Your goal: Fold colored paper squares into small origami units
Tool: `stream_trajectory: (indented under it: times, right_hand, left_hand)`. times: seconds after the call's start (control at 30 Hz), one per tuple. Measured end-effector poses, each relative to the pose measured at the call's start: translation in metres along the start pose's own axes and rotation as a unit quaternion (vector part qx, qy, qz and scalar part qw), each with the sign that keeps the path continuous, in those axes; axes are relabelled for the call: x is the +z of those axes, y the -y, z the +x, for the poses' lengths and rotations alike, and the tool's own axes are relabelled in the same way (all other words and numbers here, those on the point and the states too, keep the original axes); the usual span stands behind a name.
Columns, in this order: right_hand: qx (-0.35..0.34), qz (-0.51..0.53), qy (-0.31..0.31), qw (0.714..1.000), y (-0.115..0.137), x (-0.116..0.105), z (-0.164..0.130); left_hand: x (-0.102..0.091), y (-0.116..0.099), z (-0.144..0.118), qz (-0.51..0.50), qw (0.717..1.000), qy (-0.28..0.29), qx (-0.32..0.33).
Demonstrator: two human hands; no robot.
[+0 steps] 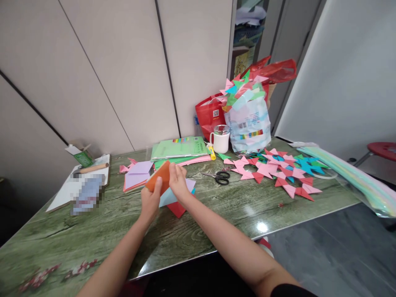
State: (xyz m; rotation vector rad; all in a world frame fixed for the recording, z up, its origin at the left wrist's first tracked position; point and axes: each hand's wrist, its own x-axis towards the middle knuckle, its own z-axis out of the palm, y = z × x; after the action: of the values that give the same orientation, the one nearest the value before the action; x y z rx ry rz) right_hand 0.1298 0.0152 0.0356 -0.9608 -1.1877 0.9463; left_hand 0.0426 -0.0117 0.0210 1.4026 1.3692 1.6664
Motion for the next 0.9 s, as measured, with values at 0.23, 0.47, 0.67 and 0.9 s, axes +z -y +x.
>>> stream_trajectory:
  times: [0.23,0.47,0.67,0.9]
  right_hand:
    - [-0.124,-0.313,0.061,0.94,0.008,-0.016,0.005]
    - [-0.027,-0.444,0.199,0.873,0.01,-0.054,0.04]
    - [0.096,-0.602,0.236,0.756,0.006,-0.049,0.027]
    - [0.109,-0.6,0.271,0.745,0.007,-0.03,0.024]
  left_hand:
    - [-0.003,-0.004,0.006,-0.097,0.994,-0.012,-0.056]
    - [-0.013,-0.002,0.021,-0.122,0.967,-0.134,-0.18]
    - [-0.006,0.035,0.016,0.0,0.958,-0.217,-0.187]
    - [-0.006,0.043,0.011,0.048,0.959,-0.207,-0.186]
